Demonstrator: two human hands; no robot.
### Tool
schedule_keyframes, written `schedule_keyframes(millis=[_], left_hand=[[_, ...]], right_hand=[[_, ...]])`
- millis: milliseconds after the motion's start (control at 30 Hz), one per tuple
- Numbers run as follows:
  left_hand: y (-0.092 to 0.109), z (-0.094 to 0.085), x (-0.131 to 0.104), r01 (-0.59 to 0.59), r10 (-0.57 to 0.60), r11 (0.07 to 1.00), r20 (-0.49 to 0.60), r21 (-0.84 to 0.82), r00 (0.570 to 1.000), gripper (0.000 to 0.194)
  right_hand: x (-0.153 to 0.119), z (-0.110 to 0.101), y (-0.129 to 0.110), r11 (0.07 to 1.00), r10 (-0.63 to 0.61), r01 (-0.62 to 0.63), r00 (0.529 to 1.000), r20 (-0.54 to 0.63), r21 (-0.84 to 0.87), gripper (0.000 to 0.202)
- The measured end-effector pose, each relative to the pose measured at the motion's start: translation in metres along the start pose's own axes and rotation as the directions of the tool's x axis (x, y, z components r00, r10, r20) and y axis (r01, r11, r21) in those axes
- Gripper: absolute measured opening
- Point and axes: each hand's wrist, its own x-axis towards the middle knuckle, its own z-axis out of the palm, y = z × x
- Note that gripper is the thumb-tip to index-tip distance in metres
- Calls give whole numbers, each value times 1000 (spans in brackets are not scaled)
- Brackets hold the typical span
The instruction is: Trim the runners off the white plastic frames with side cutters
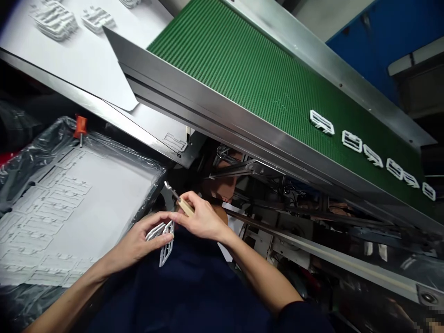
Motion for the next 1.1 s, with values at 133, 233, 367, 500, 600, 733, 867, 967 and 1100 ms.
schedule_keyframes(millis=[133,233,367,500,600,733,867,967,1100], left_hand=[[-5,-5,3,108,-100,957,46,-270,994,42],[-9,-9,1,171,-171,837,49,-519,984,45],[-9,-9,-2,173,-202,688,43,-705,978,48],[-8,-5,-1,164,-196,636,48,-754,979,48],[-8,-3,-1,141,-179,644,31,-752,983,47],[-9,-2,-2,128,-164,662,24,-738,986,48],[-10,-3,-2,128,-151,675,33,-727,988,46],[-10,-3,-2,118,-136,687,33,-717,990,46],[-10,-4,-1,116,-132,697,32,-707,991,46]], right_hand=[[1,-1,21,1000,-11,12,1000,-26,28,18],[-5,-18,33,950,68,-107,988,-141,-294,19],[-14,-31,28,867,-22,-24,996,-85,-498,18],[-17,-31,12,833,-145,167,986,82,-528,28],[-14,-32,4,736,-191,234,972,136,-635,35],[-9,-36,0,655,-198,280,960,198,-702,35],[-5,-39,-2,622,-206,318,948,242,-716,35],[-4,-40,-3,604,-213,328,945,249,-726,32],[-5,-41,-2,624,-210,328,945,252,-709,22]])
